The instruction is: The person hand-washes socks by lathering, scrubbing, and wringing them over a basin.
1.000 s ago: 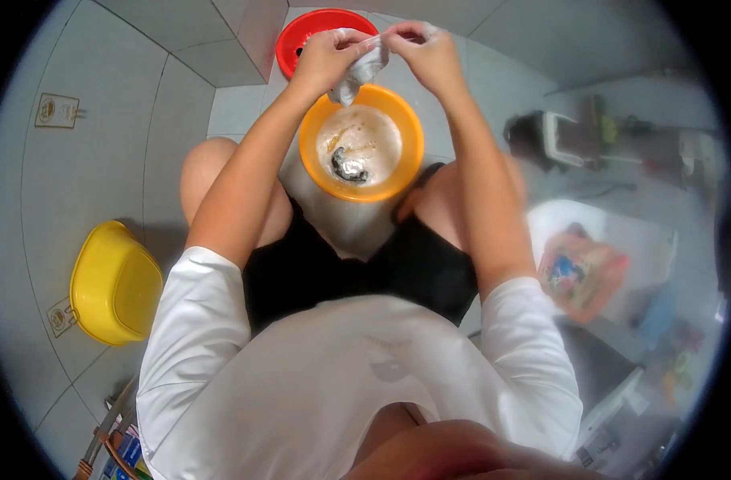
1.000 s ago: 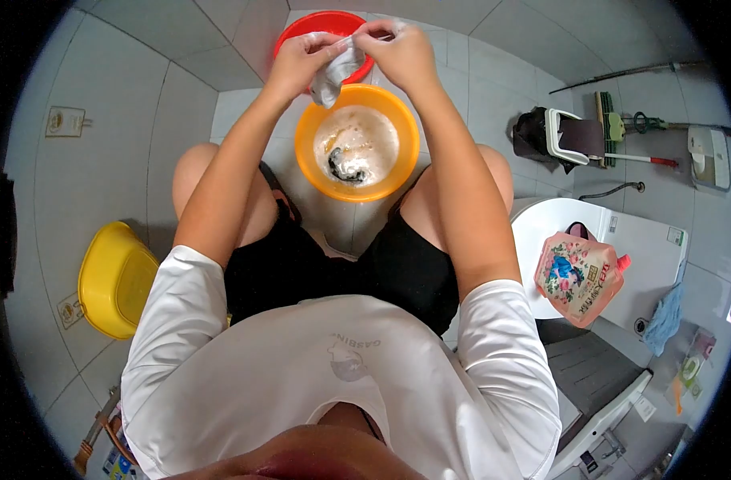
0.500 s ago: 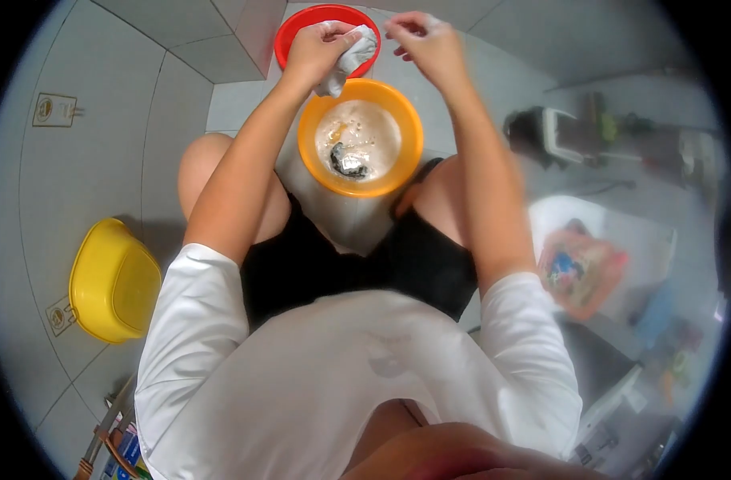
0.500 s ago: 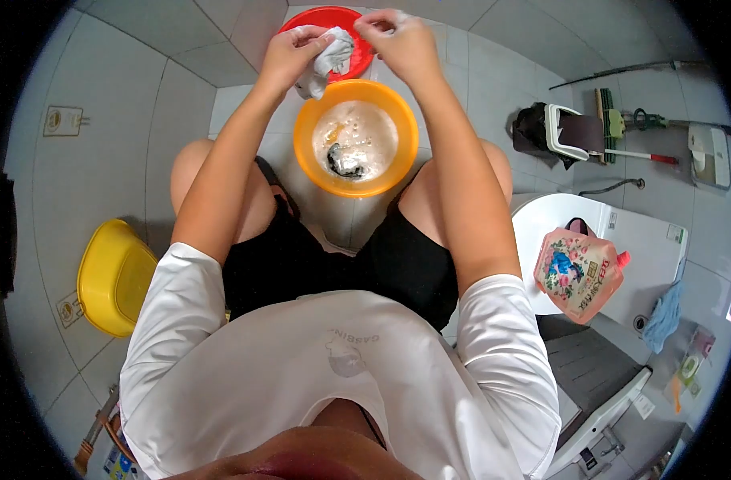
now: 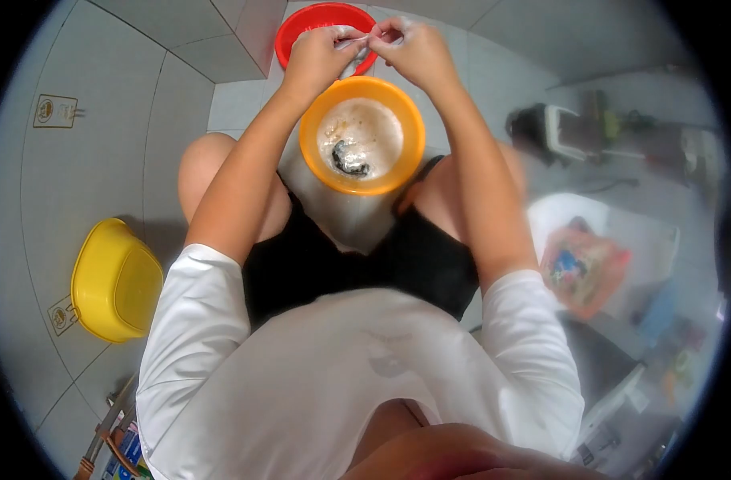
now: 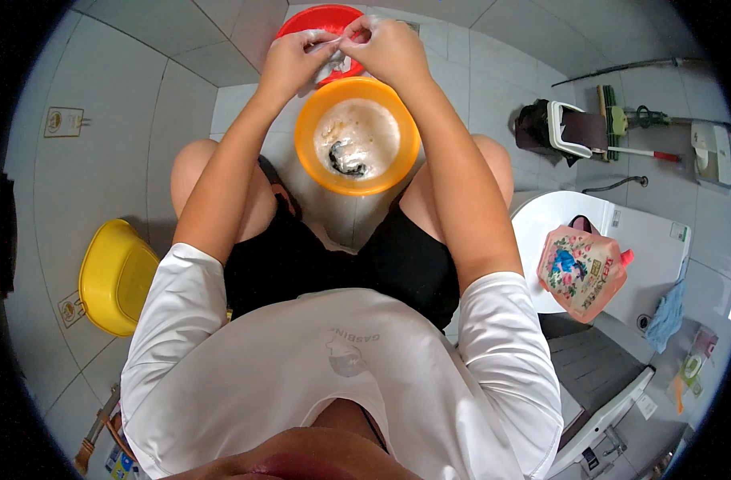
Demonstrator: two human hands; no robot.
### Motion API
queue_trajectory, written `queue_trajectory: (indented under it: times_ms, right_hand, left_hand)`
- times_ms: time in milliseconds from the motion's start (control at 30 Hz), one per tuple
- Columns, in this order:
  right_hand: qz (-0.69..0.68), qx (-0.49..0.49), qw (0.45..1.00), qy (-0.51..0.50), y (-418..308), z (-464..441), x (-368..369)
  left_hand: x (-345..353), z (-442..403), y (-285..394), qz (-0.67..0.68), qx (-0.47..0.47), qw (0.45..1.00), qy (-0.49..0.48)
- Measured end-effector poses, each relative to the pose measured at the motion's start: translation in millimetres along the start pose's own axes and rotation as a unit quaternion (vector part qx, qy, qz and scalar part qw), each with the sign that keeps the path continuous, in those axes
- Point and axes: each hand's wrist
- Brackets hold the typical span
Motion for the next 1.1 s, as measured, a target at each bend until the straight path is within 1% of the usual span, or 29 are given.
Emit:
queue_trajectory:
  times_ms: [67,133,167,233,367,467,533,667,733,867,933,967,1033,1067,1100]
  right_hand:
    - [0.001,0.019,1.000,-0.010,1.6,0.3,0.8]
    - [-0.030,0.030,0.999,0.004,2.1,-1.7,-1.0]
    - [-0.031,0.029,0.999,0.004,3.0,-2.3,-2.5]
    - [-0.067,0.005,0.998,0.004,4.8,-3.2,-4.6]
    - [-0.043,-0.009,0.999,-0.006,4.6,-2.4,-2.5]
    - [-0.019,0.002,1.000,-0.002,3.2,-2.2,-1.4]
    - [-0.034,0.004,0.999,-0.005,1.4,-0.2,-2.0]
    - [-0.015,-0.003,1.000,-0.003,2.1,0.5,-1.4]
    - [-0.027,0.014,0.999,0.010,7.3,-3.1,0.8]
    - [-0.023,0.027,0.999,-0.011,10.9,-5.3,-3.7]
    - [-0.038,0.057,0.998,-0.004,6.3,-6.2,-12.1]
    - [-0.038,0.057,0.998,-0.004,2.6,-5.5,-16.7]
    - [-0.120,0.117,0.986,0.017,-1.1,-4.8,-23.2]
    - [-0.120,0.116,0.986,0.017,-0.7,-4.7,-23.9]
    - [-0.105,0.111,0.988,-0.001,-0.2,-4.1,-24.0]
  left_hand:
    - [0.9,0.7,0.1,0.006,-0.006,1.000,-0.007]
    - [0.3,0.6,1.6,-0.002,0.003,1.000,0.005]
    - [0.0,0.4,2.5,-0.003,0.004,1.000,0.006]
    - [0.3,0.2,1.5,0.003,-0.026,1.000,0.003]
    - [1.4,-0.5,-4.0,0.013,-0.018,1.000,0.010]
    - [1.3,0.0,-2.9,0.013,-0.002,1.000,0.009]
    - [1.8,2.0,-1.0,-0.014,0.052,0.998,0.020]
    - [1.0,2.6,1.6,-0.023,0.059,0.998,0.013]
    - [1.3,1.6,2.4,0.011,0.025,1.000,0.011]
    - [-0.5,-0.8,3.4,0.009,0.006,1.000,0.007]
    - [-1.2,-0.4,2.1,-0.037,-0.010,0.999,0.002]
    - [0.3,-0.2,-0.4,-0.038,-0.011,0.999,0.002]
    - [4.4,-1.2,-7.1,0.020,-0.023,0.999,0.016]
    - [5.6,-2.7,-11.5,0.020,-0.022,0.999,0.016]
    - [6.8,-4.3,-16.2,0.067,-0.035,0.997,0.006]
Point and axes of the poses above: each hand's wrist, its own z-axis away from the middle knuckle, its own x-axis out of the palm, y = z × x, and after that the axes turned 4 degrees about y, right-handed
